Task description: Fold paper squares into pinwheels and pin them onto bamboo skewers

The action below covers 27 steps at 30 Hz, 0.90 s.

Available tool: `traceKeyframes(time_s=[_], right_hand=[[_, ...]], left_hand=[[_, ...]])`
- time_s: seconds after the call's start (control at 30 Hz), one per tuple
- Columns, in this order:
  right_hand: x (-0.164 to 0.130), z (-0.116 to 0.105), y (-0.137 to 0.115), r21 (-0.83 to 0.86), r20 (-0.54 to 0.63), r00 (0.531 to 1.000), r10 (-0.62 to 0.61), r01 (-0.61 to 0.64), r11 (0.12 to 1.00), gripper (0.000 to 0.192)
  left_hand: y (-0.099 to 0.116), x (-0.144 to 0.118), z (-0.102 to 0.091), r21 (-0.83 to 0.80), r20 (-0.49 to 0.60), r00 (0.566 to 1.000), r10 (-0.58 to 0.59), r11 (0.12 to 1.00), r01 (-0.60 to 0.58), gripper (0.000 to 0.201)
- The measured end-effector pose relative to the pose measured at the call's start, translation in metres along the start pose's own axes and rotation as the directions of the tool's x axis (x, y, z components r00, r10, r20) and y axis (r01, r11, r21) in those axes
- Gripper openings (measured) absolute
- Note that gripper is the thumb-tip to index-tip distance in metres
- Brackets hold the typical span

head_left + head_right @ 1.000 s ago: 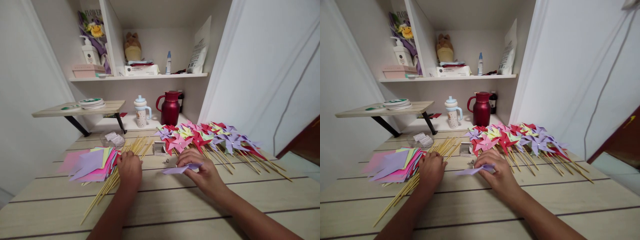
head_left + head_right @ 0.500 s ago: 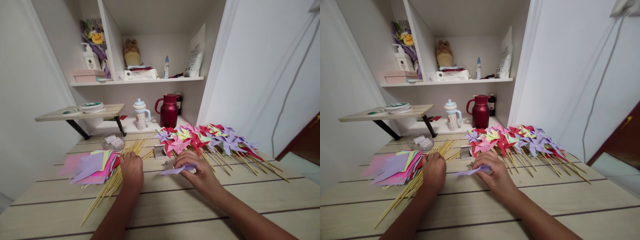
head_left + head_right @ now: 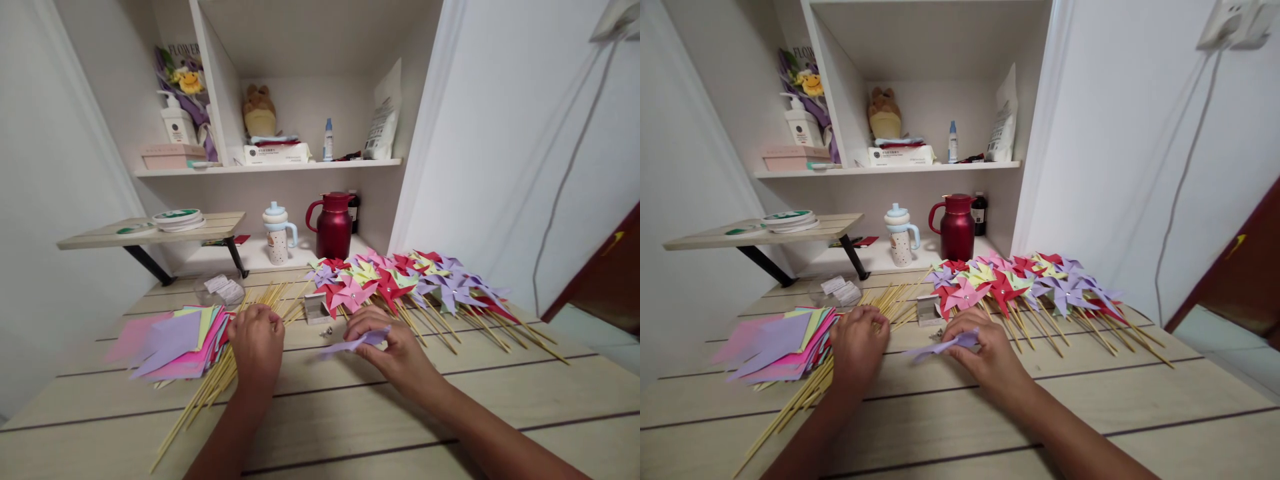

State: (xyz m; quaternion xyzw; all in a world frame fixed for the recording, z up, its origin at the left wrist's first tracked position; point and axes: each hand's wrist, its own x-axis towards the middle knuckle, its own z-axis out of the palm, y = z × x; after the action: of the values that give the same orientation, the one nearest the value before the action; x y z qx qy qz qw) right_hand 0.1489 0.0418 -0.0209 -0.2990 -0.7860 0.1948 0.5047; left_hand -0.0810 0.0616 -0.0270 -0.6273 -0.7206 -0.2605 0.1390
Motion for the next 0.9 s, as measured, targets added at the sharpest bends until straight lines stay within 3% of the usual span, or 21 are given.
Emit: traceKeyframes(time_s=[0.2, 0.33, 0.4, 0.5, 0.57, 0.7, 0.9], right_hand=[[0.001, -0.001, -0.004, -0.003, -0.011, 1.000, 0.006, -0.006, 1.000, 0.006], [0.000, -0.001, -0.002, 0.050, -0.018, 0.999, 0.040, -0.039, 0.998, 0.006], [-0.001, -0.001, 0.003, 0.144, -0.038, 0.984, 0.176, -0.169, 0.975, 0.008], [0.000, -0.003, 0.012, 0.422, -0.099, 0.888, 0.450, -0.372, 0.827, 0.018], [0.002, -0.004, 0.015, 0.599, -0.130, 0.851, 0.508, -0.341, 0.724, 0.027], [0.009, -0.006, 0.011, 0.739, -0.143, 0.850, 0.507, -0.249, 0.625, 0.034], [0.011, -0.008, 0.005, 0.774, -0.191, 0.840, 0.508, -0.189, 0.604, 0.029]], left_hand=[[0.013, -0.009, -0.003, -0.230, 0.074, 0.994, 0.077, 0.972, -0.058, 0.017], [0.016, -0.012, -0.001, -0.321, 0.151, 0.987, 0.053, 0.947, -0.002, 0.017], [0.019, -0.011, -0.002, -0.397, 0.200, 0.979, 0.033, 0.916, 0.050, 0.015], [0.026, -0.012, -0.008, -0.543, 0.339, 0.939, 0.062, 0.828, 0.141, 0.014], [0.032, -0.014, -0.011, -0.614, 0.437, 0.892, 0.117, 0.763, 0.201, 0.016], [0.041, -0.022, -0.011, -0.657, 0.530, 0.828, 0.183, 0.706, 0.264, 0.014], [0.044, -0.030, -0.004, -0.642, 0.485, 0.852, 0.196, 0.741, 0.195, 0.016]])
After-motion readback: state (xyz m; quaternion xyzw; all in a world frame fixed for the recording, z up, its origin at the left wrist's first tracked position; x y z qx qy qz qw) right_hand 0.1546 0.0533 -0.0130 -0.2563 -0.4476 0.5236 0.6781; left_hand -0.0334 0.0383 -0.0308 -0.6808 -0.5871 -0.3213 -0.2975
